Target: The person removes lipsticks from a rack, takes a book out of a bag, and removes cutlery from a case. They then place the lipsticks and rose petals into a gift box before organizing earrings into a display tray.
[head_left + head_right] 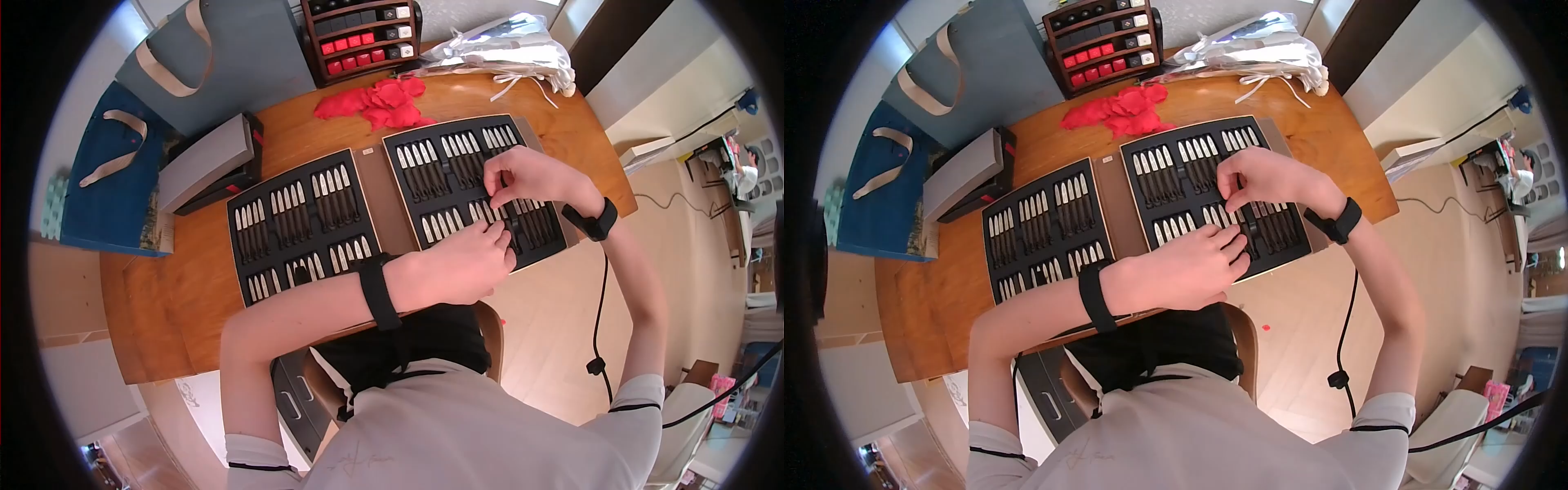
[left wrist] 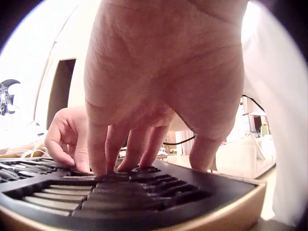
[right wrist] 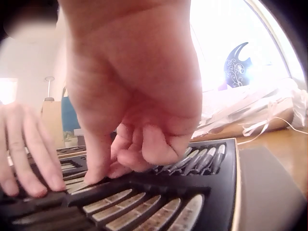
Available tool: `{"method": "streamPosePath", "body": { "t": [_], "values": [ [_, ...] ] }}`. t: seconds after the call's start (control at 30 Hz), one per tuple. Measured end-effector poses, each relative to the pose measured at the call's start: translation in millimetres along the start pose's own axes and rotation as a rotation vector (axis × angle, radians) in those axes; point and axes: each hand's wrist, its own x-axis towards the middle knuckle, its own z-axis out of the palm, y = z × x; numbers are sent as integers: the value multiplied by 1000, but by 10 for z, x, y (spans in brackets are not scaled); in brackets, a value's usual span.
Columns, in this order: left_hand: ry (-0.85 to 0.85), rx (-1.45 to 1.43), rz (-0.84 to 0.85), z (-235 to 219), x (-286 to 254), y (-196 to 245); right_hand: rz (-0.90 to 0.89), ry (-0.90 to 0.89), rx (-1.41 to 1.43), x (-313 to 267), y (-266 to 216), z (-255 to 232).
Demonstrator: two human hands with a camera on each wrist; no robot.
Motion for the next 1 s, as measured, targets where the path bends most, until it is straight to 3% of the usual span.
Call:
{"method": "streamPosePath", "body": {
  "t": [0.6,0.7,0.8,0.9,1.0],
  "values": [
    [-82,-184,28,-166,-63,-182,112,33,-80,42,-51,32],
    [-118,-125,-85,-503,-330,-251,43,3,-39,21,44,-5],
    [139,-175,-248,-1100,-967,-391,77,140,7,-124,48,-77],
    [207,-81,-668,-1361,-1758,-401,142,354,-110,-279,307,-219],
    [231,-21,-977,-1354,-2544,-408,209,547,-251,-447,645,-272]
  ]
}}
